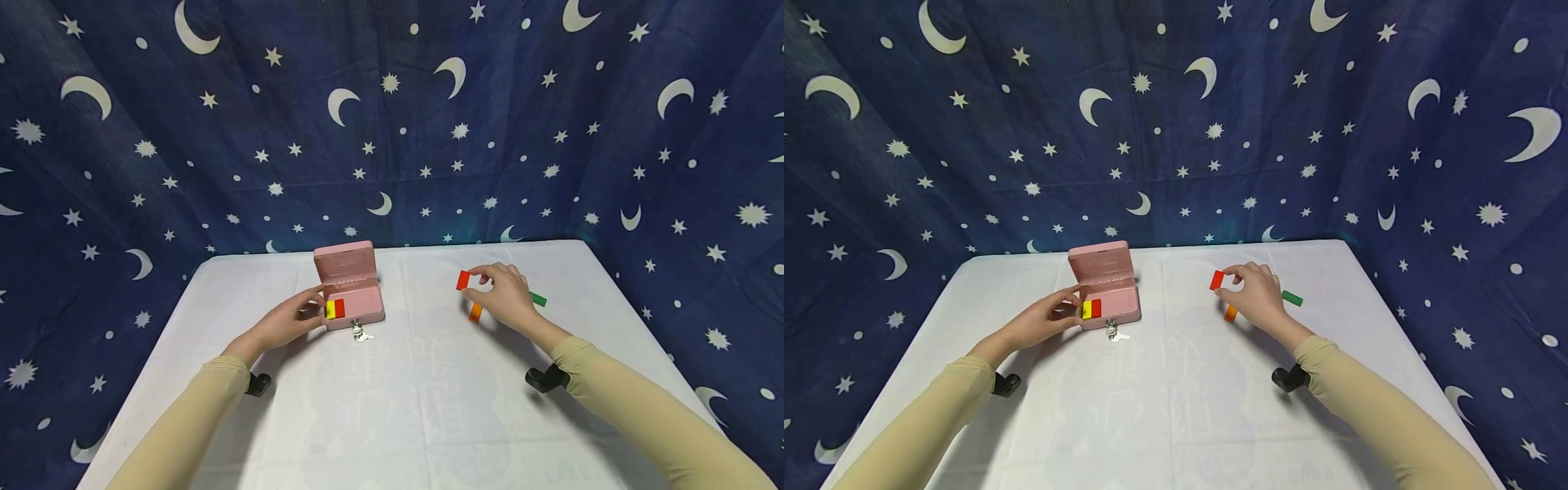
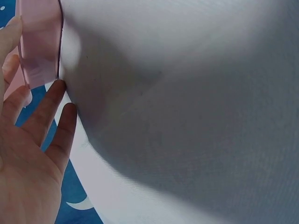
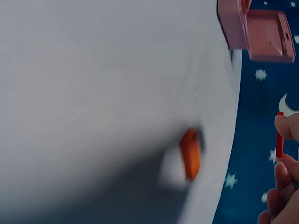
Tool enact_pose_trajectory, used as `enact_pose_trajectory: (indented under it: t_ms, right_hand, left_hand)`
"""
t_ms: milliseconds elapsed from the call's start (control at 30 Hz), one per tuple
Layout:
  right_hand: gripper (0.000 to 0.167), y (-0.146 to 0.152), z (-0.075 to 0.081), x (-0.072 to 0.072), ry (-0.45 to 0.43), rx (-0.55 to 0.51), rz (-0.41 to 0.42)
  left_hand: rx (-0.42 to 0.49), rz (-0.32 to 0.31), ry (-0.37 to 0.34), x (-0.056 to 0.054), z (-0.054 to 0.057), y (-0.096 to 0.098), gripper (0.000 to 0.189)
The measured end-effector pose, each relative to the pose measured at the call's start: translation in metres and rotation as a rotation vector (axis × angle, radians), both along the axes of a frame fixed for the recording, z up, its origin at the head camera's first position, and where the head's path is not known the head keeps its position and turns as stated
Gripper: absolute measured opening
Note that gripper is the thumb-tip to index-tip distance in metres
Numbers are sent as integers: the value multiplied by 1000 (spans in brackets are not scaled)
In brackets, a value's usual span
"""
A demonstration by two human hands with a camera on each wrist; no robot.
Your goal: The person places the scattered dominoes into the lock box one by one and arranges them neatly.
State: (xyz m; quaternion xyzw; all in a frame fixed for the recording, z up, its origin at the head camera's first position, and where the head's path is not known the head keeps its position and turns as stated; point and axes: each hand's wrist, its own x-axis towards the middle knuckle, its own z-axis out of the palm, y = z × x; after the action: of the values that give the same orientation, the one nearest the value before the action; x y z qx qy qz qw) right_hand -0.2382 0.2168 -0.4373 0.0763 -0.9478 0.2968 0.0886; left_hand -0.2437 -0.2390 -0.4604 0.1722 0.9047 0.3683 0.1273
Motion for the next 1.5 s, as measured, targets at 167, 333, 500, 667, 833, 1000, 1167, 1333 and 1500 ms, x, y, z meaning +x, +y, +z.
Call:
enact_pose_trajectory:
  t_ms: [167,333,500,667,833,1000,1167,1333,1500]
  right_hand:
    - [45,-32,2,-8,20,24,82]
    - [40,-67,1,-19,25,45,155]
    - [40,-99,1,-25,12,63,222]
    - [42,-124,1,-28,3,67,287]
    - [42,-145,-2,-33,-24,79,333]
    - [41,-164,-5,-38,-56,121,376]
    - [38,-183,-6,-45,-54,209,399]
    - [39,-197,-8,-51,-44,296,425]
    - [37,-206,-12,-55,-39,357,454]
  left_hand:
    - [4,-1,-2,0,-1,-1,35]
    - [-13,5,9,0,-2,-1,35]
    - [-28,2,27,0,-2,-1,34]
    - [-16,-7,42,-1,-2,-2,34]
    - [-13,-14,42,-2,0,-1,34]
    - [-37,-5,36,-5,-2,-1,33]
    - [-39,0,35,-5,-1,-2,35]
    - [-32,-2,34,-3,0,-2,33]
    - [-20,-4,41,-2,1,-2,32]
